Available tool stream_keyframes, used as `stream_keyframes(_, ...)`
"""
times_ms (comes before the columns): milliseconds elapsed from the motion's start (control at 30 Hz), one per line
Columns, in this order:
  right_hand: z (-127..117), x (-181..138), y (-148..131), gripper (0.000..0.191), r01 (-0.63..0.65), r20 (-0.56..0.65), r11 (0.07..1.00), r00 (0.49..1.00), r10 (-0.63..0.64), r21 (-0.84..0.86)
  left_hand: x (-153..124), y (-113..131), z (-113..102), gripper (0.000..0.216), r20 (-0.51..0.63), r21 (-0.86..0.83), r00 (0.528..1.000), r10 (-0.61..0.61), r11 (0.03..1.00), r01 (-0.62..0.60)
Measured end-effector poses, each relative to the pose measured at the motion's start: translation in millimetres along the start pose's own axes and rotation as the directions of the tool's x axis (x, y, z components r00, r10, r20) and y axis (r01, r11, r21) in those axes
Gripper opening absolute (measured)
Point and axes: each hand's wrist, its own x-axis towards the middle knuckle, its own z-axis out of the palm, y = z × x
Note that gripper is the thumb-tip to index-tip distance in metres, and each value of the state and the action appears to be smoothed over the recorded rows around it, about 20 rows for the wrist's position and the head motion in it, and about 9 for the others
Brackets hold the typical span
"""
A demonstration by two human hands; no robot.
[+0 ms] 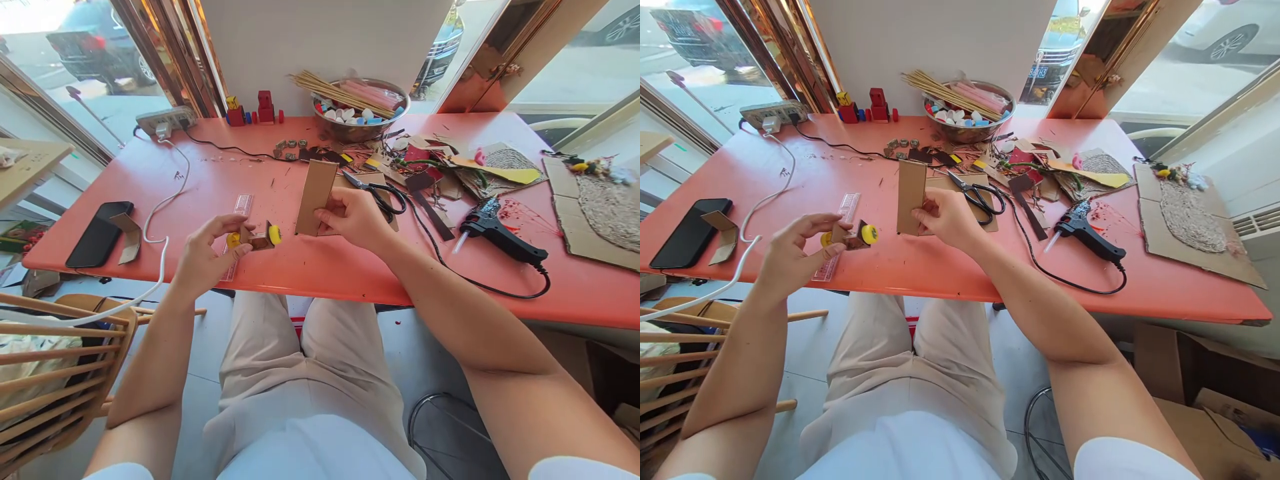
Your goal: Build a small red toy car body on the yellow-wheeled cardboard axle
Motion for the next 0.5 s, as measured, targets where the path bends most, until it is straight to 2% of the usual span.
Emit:
stream_keyframes(100,-7,1,0,0.007,0.026,-0.115,0.996,0.993,-0.036,-0.088,-5,5,17,0.038,0.083,-0.031,0.996,0.018,0.999,-0.015)
stream_keyframes(200,-18,1,-4,0.013,0.028,-0.143,0.996,0.989,-0.04,-0.084,-8,8,36,0.035,0.155,-0.074,0.987,0.047,0.997,-0.036)
stream_keyframes(367,-23,-4,-13,0.016,0.0,0.066,1.0,0.998,-0.001,0.01,-14,11,56,0.033,0.152,-0.023,0.987,0.061,0.998,-0.058)
stream_keyframes(500,-12,-8,-17,0.003,0.086,0.139,0.993,0.987,-0.075,-0.076,-17,11,57,0.036,0.109,0.021,0.993,0.046,0.999,-0.049)
